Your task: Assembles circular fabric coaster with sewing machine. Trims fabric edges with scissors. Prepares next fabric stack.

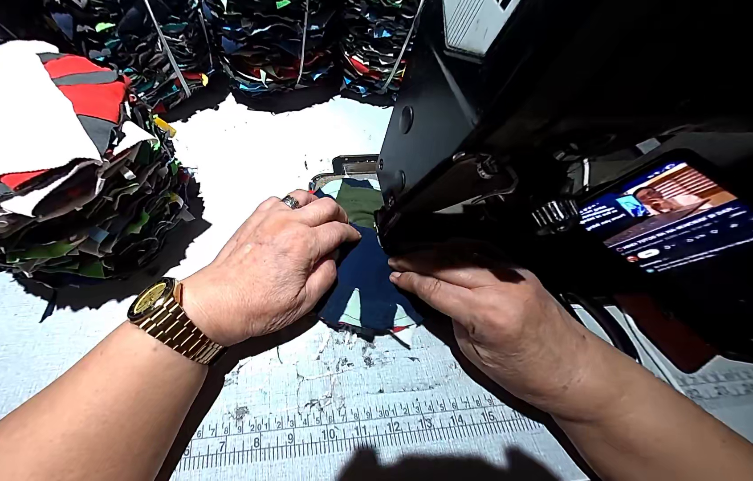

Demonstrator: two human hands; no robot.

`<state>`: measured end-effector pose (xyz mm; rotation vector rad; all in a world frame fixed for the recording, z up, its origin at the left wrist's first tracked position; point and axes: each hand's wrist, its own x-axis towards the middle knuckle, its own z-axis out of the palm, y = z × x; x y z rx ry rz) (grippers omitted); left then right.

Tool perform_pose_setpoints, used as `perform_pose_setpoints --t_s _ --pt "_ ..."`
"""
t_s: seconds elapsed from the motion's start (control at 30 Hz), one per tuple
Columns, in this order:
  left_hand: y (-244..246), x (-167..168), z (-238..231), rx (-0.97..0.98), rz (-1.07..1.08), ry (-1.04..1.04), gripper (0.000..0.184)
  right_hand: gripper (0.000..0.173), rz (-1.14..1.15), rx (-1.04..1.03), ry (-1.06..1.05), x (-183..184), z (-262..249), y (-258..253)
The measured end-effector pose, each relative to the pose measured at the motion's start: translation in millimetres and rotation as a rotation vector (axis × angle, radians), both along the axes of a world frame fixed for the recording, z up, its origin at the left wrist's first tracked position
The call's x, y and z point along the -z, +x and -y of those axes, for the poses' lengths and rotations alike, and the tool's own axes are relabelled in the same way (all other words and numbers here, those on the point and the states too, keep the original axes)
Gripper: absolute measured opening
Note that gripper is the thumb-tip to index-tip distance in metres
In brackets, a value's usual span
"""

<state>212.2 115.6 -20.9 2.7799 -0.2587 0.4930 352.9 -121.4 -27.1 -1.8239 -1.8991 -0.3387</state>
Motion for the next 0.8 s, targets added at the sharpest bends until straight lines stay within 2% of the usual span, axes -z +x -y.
perform_pose_setpoints --t_s 0.17,0.47,0.6,0.7,0.8 --pt "-1.5 -2.2 3.9 -0.009 0.002 0.0 0.039 0.025 0.009 0.035 0.017 -1.1 -2.2 3.2" --pt "-2.8 -1.2 5.4 -0.022 0.024 0.028 0.039 0.027 0.1 0.127 0.005 0.7 -0.1 6.9" --pt "-7.5 -3.0 6.3 0.04 0.071 0.017 0.037 0.028 0.068 0.032 0.08 0.6 1.4 5.9" --pt "-8.3 -3.5 4.6 0.137 0.038 -0.01 0.034 0.03 0.03 -0.033 0.031 2.8 2.0 3.1" --pt "-8.8 -3.2 2.2 0.154 0.017 -0.031 0.034 0.032 0.024 -0.035 0.013 3.3 1.6 3.4"
